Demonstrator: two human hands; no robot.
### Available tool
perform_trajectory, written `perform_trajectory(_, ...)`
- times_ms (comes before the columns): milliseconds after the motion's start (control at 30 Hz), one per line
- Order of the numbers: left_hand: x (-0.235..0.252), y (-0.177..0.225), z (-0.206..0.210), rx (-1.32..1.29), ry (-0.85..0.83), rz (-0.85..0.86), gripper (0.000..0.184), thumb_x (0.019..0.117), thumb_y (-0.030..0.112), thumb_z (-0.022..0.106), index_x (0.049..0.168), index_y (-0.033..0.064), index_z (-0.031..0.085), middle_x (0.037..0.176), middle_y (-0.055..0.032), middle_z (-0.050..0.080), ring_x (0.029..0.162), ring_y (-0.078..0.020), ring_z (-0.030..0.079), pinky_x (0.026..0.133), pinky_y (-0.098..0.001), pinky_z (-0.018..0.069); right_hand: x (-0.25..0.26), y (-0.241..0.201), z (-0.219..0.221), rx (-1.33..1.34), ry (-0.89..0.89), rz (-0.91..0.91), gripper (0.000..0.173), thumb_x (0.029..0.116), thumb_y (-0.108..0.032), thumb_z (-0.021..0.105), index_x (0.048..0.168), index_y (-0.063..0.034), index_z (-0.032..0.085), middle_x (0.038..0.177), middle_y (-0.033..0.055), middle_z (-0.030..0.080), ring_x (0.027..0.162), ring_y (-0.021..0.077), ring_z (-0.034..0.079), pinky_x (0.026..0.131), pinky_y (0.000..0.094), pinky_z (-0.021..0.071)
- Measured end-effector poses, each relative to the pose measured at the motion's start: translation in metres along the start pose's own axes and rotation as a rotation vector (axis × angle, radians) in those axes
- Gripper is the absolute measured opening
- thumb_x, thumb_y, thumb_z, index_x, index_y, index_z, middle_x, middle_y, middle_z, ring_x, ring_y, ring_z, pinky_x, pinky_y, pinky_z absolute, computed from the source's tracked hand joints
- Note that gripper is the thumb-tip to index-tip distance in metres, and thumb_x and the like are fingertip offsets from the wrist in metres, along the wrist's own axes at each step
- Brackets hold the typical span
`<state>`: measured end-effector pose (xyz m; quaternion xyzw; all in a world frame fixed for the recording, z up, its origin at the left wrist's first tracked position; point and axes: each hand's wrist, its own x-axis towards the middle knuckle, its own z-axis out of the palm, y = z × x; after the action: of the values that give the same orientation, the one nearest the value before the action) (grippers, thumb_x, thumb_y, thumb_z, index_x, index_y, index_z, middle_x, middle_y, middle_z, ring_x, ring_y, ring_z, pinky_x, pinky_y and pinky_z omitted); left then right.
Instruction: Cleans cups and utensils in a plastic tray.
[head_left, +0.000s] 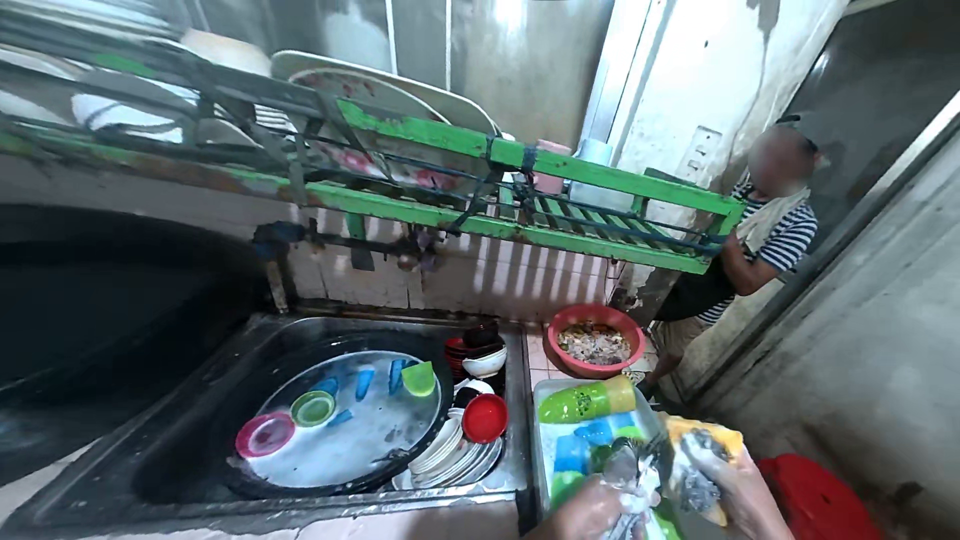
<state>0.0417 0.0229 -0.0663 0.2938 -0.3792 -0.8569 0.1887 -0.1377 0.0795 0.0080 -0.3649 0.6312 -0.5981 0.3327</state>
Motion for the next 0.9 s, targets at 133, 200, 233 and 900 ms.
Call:
perform_trajectory(133, -0.006, 0.006, 0.003, -0.059, 0.171, 0.026, 0.014, 0.0991, 0.007, 0.063, 0.112, 0.0025, 0.061, 0.077, -0.0041, 0.066, 0.059, -0.0128, 0.063, 0.055, -0.0261, 0.055, -0.015, 0.006, -0.005, 0.189, -0.115, 0.03, 0.049, 0.0919, -0.01, 0.061, 0.137, -0.002, 0.043, 0.097, 0.0088, 0.072, 0.079, 0.0186, 0.073, 0.07, 0.0383, 0.0647)
perform_trajectory(200, -0.008, 0.006, 0.005, -0.031, 0.195, 0.04, 0.014, 0.098, 0.004, 0.064, 0.111, 0.0003, 0.06, 0.077, -0.0054, 0.065, 0.059, -0.0132, 0.063, 0.054, -0.0267, 0.0547, -0.027, 0.005, 0.003, 0.005, -0.135, 0.101, 0.05, 0.0882, 0.0, 0.065, 0.136, 0.0029, 0.05, 0.101, 0.0117, 0.072, 0.085, 0.0189, 0.072, 0.076, 0.0385, 0.0635)
perform_trajectory(233, -0.008, 0.006, 0.007, 0.003, 0.199, 0.044, 0.015, 0.0977, 0.004, 0.064, 0.111, 0.0001, 0.059, 0.076, -0.0054, 0.065, 0.059, -0.0128, 0.063, 0.054, -0.0264, 0.0544, -0.032, 0.005, 0.011, -0.119, -0.111, 0.141, 0.048, 0.0842, 0.003, 0.071, 0.13, 0.0036, 0.055, 0.102, 0.013, 0.071, 0.087, 0.0192, 0.071, 0.078, 0.0392, 0.062)
perform_trajectory(900, -0.012, 0.001, 0.005, -0.074, 0.18, 0.014, 0.015, 0.0985, 0.004, 0.062, 0.111, 0.0011, 0.055, 0.074, -0.008, 0.064, 0.052, -0.014, 0.06, 0.046, -0.0256, 0.0508, 0.007, 0.036, -0.008, -0.061, 0.1, -0.011, 0.052, 0.1027, -0.039, 0.05, 0.135, 0.0016, 0.051, 0.103, 0.0114, 0.068, 0.086, 0.0163, 0.069, 0.077, 0.0368, 0.0607)
